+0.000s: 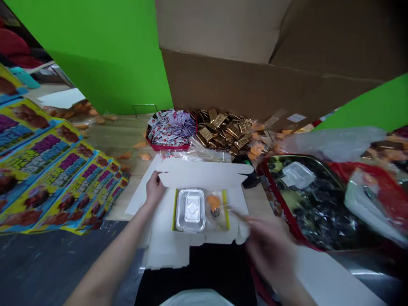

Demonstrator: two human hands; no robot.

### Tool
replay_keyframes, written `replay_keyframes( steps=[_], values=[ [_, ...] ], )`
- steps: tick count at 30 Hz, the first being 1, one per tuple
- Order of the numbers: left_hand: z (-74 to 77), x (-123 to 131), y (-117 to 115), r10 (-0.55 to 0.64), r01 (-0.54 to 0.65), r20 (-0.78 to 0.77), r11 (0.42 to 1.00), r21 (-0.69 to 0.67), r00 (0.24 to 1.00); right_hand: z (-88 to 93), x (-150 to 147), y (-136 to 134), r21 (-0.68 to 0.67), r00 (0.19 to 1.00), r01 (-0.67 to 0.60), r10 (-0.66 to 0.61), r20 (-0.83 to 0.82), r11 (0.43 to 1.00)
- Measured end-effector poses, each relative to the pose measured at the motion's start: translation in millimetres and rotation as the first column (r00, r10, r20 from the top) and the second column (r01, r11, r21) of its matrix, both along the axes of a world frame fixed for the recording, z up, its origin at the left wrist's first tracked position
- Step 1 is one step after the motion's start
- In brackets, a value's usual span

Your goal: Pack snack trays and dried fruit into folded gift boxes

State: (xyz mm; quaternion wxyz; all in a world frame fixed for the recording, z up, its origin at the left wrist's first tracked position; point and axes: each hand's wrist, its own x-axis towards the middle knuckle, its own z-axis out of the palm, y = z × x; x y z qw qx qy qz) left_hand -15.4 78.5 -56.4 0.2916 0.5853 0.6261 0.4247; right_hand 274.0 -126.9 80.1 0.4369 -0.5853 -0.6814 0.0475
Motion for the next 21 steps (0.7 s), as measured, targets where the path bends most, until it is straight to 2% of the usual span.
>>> replay_keyframes(
  steps=[1,3,6,7,9,11,13,14,16,18,21],
  values=[
    [4.9,0,-3,0.031,-0.032,0.041,0.999,0.020,0.999,-7.1,-26,-6,-0.006,0.995,-0.083,0.084,0.062,0.997],
    [16.5,-3,-18,0.097,-0.103,0.121,0.994,0.045,0.988,-27.0,-69,0,-0.018,0.959,-0.181,0.180,0.219,0.983],
    [34.8,-17,-62,0.155,-0.168,0.217,0.985,0.044,0.964,-58.3,-104,25,-0.117,0.879,-0.101,0.144,0.454,0.988],
    [40.6,-22,-81,0.155,-0.168,0.243,0.985,0.033,0.958,-65.8,-107,30,-0.158,0.863,-0.065,0.135,0.487,0.985],
    [51.9,-30,-120,0.133,-0.133,0.294,0.991,-0.020,0.946,-72.9,-107,28,-0.213,0.879,-0.056,0.150,0.453,0.975],
    [63.1,-27,-154,0.077,-0.044,0.339,0.994,-0.102,0.938,-68.8,-103,14,-0.231,0.935,-0.090,0.163,0.316,0.969],
    [74.0,-14,-179,-0.046,0.110,0.358,0.981,-0.162,0.933,-57.8,-99,-4,-0.294,0.983,-0.147,0.173,0.064,0.944],
    [78.9,-5,-187,-0.134,0.204,0.351,0.964,-0.170,0.927,-52.2,-98,-11,-0.350,0.979,-0.202,0.179,-0.095,0.915],
    [87.1,17,-194,-0.323,0.388,0.313,0.905,-0.172,0.893,-45.2,-95,-22,-0.447,0.907,-0.322,0.136,-0.398,0.835],
    [91.9,36,-191,-0.430,0.479,0.256,0.859,-0.179,0.866,-45.8,-88,-24,-0.501,0.804,-0.362,-0.007,-0.594,0.786],
    [92.7,53,-169,-0.449,0.470,0.149,0.869,-0.154,0.881,-54.6,-67,-21,-0.517,0.680,-0.214,-0.253,-0.688,0.829]
  ],
)
